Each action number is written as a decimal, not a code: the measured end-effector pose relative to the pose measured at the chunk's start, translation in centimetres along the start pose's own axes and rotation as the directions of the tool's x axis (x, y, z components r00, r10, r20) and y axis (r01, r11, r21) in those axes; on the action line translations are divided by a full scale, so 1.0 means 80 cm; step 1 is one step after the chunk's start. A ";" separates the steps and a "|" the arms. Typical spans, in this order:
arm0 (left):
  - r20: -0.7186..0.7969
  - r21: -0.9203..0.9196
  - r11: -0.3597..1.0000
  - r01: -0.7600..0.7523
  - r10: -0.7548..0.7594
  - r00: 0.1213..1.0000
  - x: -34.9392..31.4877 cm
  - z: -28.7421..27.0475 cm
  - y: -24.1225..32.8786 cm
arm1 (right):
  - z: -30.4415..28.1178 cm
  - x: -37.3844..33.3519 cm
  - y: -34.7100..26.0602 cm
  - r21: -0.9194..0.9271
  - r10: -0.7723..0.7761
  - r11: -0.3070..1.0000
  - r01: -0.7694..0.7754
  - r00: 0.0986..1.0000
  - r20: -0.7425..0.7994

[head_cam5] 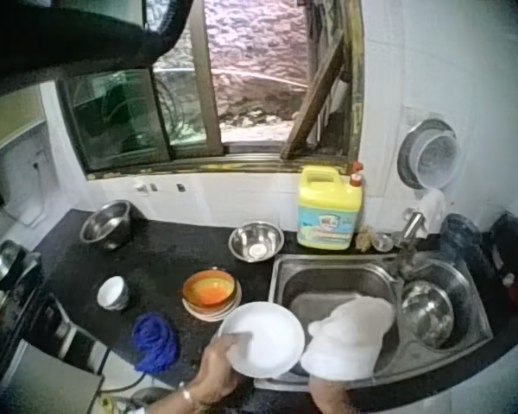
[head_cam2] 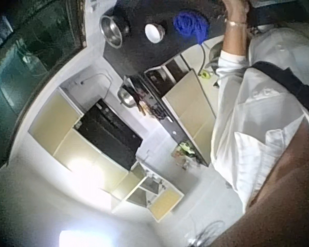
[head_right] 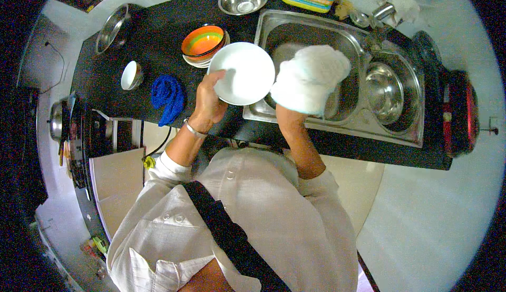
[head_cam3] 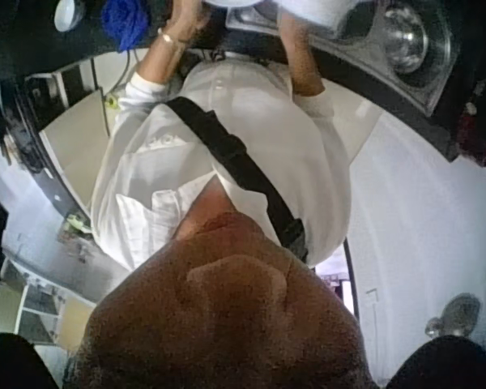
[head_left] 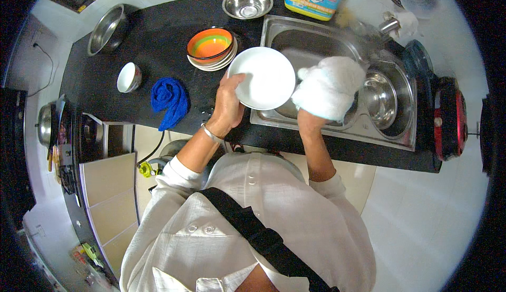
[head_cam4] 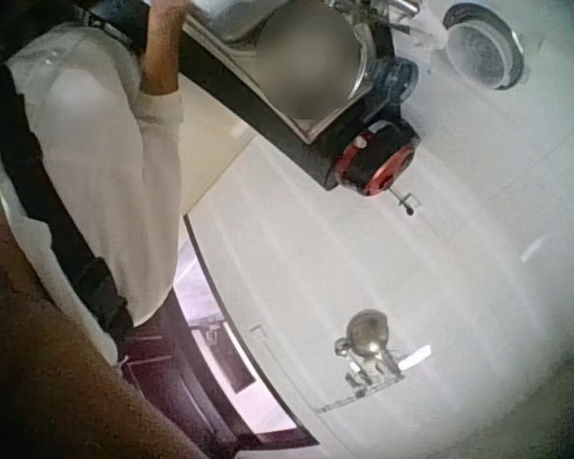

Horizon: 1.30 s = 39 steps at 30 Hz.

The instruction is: The person dries several bowls and plates with a white cloth in a kitchen. They pick up each item from the counter, wipe it dry, and place it back down. The person also rinses the cloth under running water.

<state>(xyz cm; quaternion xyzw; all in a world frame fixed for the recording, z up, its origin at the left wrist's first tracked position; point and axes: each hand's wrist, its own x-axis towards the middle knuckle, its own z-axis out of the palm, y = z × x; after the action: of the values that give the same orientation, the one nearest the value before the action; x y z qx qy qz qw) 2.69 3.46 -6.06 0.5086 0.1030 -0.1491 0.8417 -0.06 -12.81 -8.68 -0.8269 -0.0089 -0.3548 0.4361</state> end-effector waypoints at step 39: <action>-0.450 -0.057 0.902 -0.428 0.359 0.818 0.007 -0.210 0.148 | 0.070 -0.018 -0.029 0.475 0.033 0.159 -0.866 0.485 0.874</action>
<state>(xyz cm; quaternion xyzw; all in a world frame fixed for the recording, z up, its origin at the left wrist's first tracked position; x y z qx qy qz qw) 7.08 23.46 -4.20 0.4718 0.1893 0.1525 0.8476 1.37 -6.92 -9.93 -0.4426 -0.0854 0.2301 0.8625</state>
